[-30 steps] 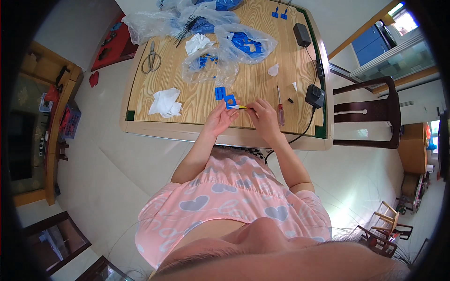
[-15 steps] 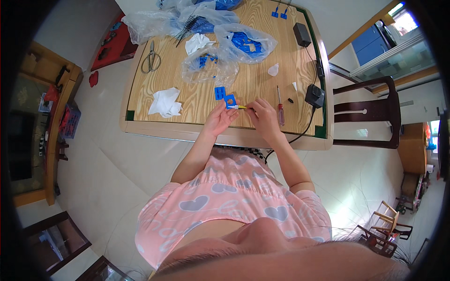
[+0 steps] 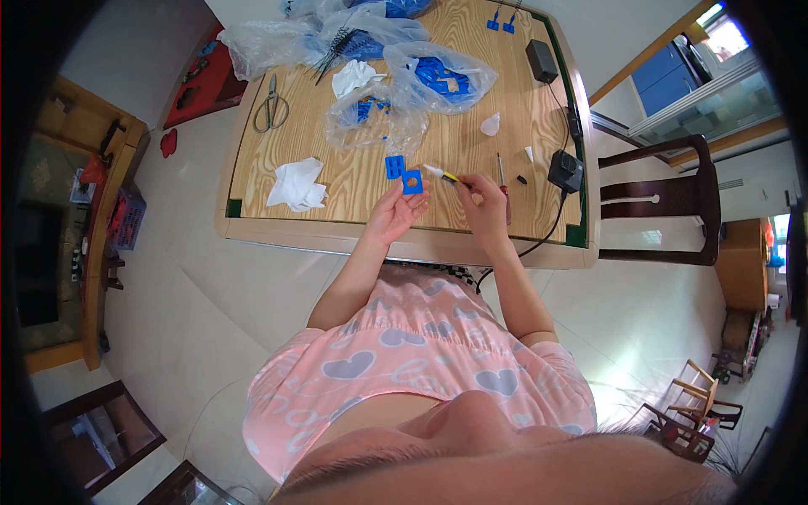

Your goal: Assembling blue plastic housing components with a spring and a thin metal rod.

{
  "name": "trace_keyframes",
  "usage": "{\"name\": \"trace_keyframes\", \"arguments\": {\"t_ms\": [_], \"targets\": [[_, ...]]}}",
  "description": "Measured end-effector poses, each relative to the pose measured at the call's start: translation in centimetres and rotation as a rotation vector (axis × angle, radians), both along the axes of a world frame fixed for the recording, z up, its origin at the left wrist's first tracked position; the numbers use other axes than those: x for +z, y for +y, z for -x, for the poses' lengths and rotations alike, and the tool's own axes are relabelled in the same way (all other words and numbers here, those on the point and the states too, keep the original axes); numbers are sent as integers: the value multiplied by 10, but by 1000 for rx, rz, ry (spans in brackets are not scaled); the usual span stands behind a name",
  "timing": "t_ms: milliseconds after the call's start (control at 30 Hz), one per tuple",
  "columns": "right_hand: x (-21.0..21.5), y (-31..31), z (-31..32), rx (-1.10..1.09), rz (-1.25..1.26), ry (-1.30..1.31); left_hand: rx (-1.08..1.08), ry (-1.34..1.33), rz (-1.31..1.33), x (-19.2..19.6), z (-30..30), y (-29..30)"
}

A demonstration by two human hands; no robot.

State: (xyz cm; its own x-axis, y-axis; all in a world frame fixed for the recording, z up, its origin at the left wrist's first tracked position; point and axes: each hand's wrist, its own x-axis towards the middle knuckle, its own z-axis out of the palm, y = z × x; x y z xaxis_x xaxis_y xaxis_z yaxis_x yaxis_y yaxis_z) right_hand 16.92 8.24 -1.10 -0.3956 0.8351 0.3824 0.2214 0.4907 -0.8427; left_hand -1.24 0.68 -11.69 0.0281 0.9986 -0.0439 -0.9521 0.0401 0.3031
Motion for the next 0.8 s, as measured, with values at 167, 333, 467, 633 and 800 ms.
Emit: {"name": "trace_keyframes", "arguments": {"t_ms": [167, 333, 467, 633, 800], "targets": [[-37, 33, 4, -215, 265, 51, 1, 5, 26, 1, -1, 1], [-60, 58, 20, -290, 74, -222, -19, 0, -16, -1, -1, 1], [-64, 60, 25, -370, -160, -368, -14, 15, -6, -1, -1, 2], [-34, 26, 27, -356, -397, -189, -17, -19, -32, 4, 1, -3], [-51, 13, 19, 349, 607, 179, -89, -169, -59, 17, -14, -6]]}}
